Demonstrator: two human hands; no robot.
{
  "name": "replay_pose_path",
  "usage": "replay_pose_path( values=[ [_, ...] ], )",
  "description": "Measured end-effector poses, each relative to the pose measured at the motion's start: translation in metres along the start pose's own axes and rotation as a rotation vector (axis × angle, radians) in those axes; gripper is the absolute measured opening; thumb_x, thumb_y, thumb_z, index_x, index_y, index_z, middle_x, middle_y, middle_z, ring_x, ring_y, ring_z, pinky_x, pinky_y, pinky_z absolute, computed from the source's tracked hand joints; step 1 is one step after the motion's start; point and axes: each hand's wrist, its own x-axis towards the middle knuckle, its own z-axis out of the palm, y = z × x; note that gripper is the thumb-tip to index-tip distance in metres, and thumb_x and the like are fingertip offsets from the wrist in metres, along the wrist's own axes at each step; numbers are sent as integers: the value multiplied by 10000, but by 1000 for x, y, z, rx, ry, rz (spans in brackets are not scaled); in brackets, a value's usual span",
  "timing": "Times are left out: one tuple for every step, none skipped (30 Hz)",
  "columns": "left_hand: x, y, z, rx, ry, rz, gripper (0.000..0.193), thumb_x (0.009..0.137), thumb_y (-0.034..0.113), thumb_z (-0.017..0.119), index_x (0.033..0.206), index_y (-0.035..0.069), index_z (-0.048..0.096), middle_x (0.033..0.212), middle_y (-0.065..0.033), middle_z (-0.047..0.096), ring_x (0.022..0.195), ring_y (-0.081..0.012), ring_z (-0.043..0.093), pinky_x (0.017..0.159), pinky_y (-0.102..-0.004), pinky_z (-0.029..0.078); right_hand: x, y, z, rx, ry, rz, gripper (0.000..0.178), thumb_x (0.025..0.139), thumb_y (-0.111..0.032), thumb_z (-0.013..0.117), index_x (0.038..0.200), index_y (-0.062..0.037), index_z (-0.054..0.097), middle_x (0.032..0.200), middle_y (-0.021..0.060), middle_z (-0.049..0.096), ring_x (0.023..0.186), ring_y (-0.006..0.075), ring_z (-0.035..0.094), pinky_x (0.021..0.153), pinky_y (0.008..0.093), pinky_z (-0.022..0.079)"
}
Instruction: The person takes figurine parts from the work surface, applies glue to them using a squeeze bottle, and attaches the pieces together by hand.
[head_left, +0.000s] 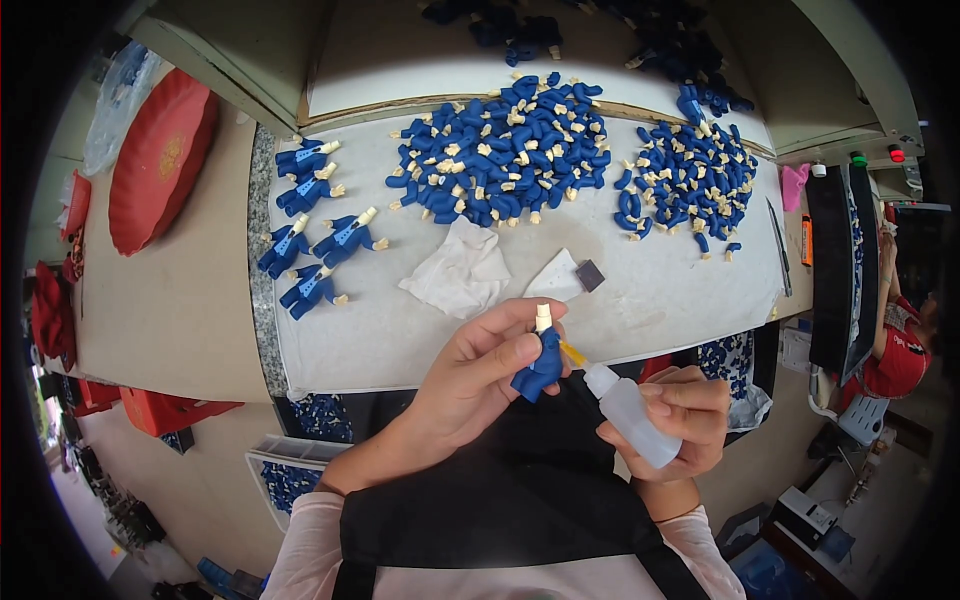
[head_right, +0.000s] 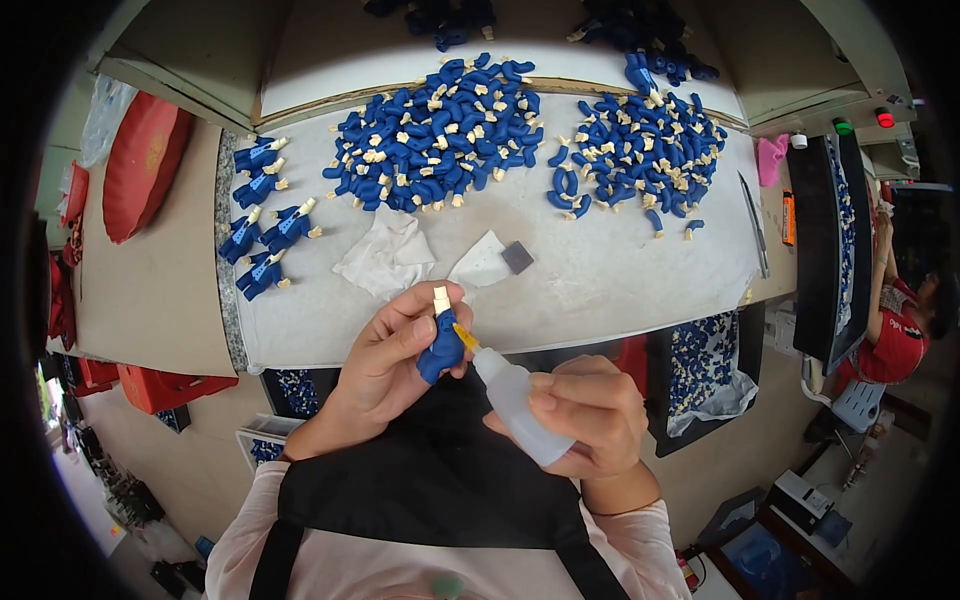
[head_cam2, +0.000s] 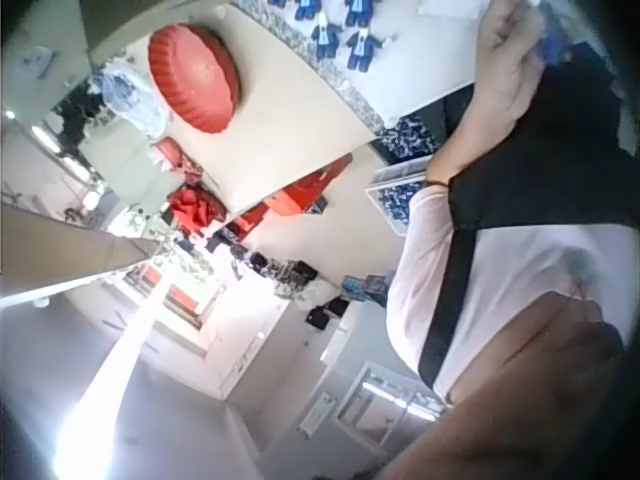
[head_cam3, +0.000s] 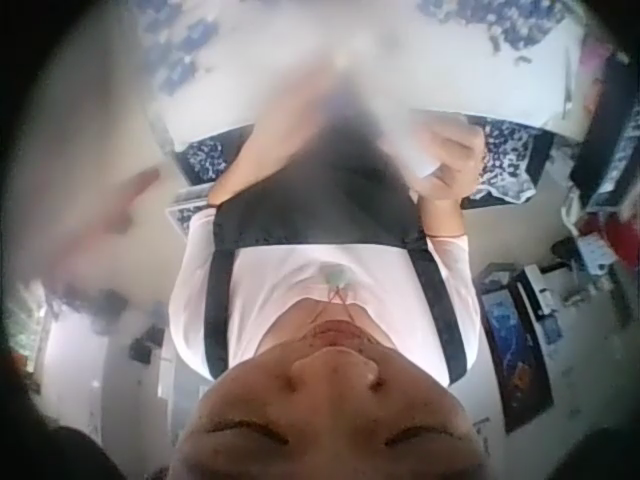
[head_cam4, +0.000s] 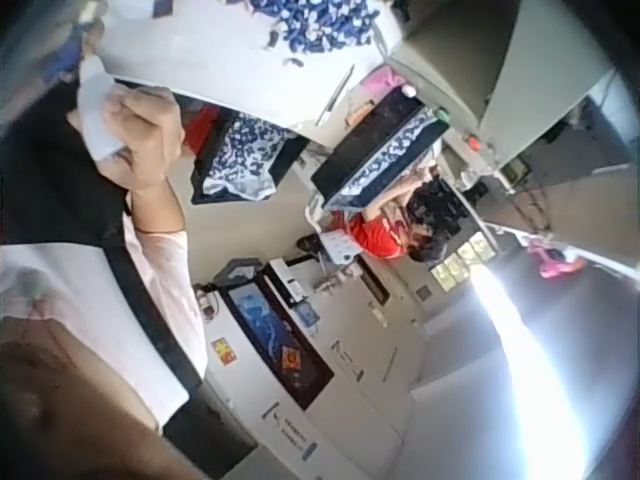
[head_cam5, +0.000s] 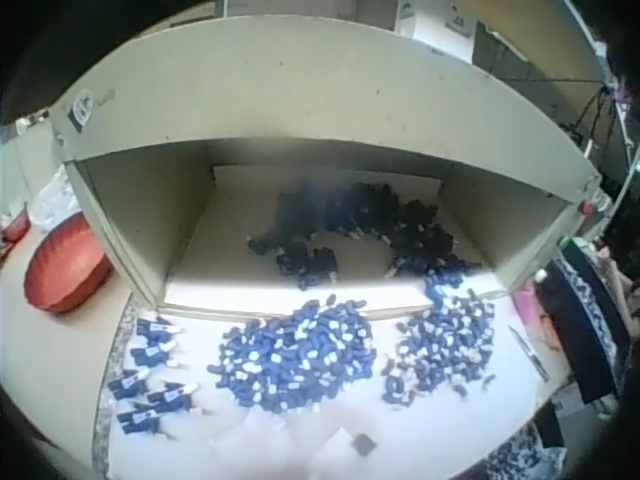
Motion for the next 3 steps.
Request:
replay_pose_path(
  values=[
    [0, 0, 1, 0, -1, -1, 326, 828, 150, 517, 1125, 26, 461, 930, -42, 515, 806, -147, 548, 687, -260, 458, 0, 0, 0, -7, -3, -19, 427, 580, -146, 775, 873, -57, 477, 822, 77, 460, 598, 143, 489, 516, 251, 432],
    [0, 0, 3, 59, 44, 23, 344, 815, 166, 534, 1123, 34, 456, 934, -67, 512, 788, -161, 546, 674, -269, 460, 0, 0, 0, -14, -6, -39, 424, 581, -138, 773, 873, -57, 478, 825, 77, 459, 600, 147, 490, 515, 259, 433],
    [-1, 0, 4, 119, 90, 48, 364, 801, 182, 551, 1122, 42, 451, 939, -91, 509, 770, -175, 544, 661, -279, 462, 0, 0, 0, -14, -6, -39, 424, 581, -138, 773, 873, -57, 478, 825, 77, 459, 600, 147, 490, 515, 259, 433]
  ],
)
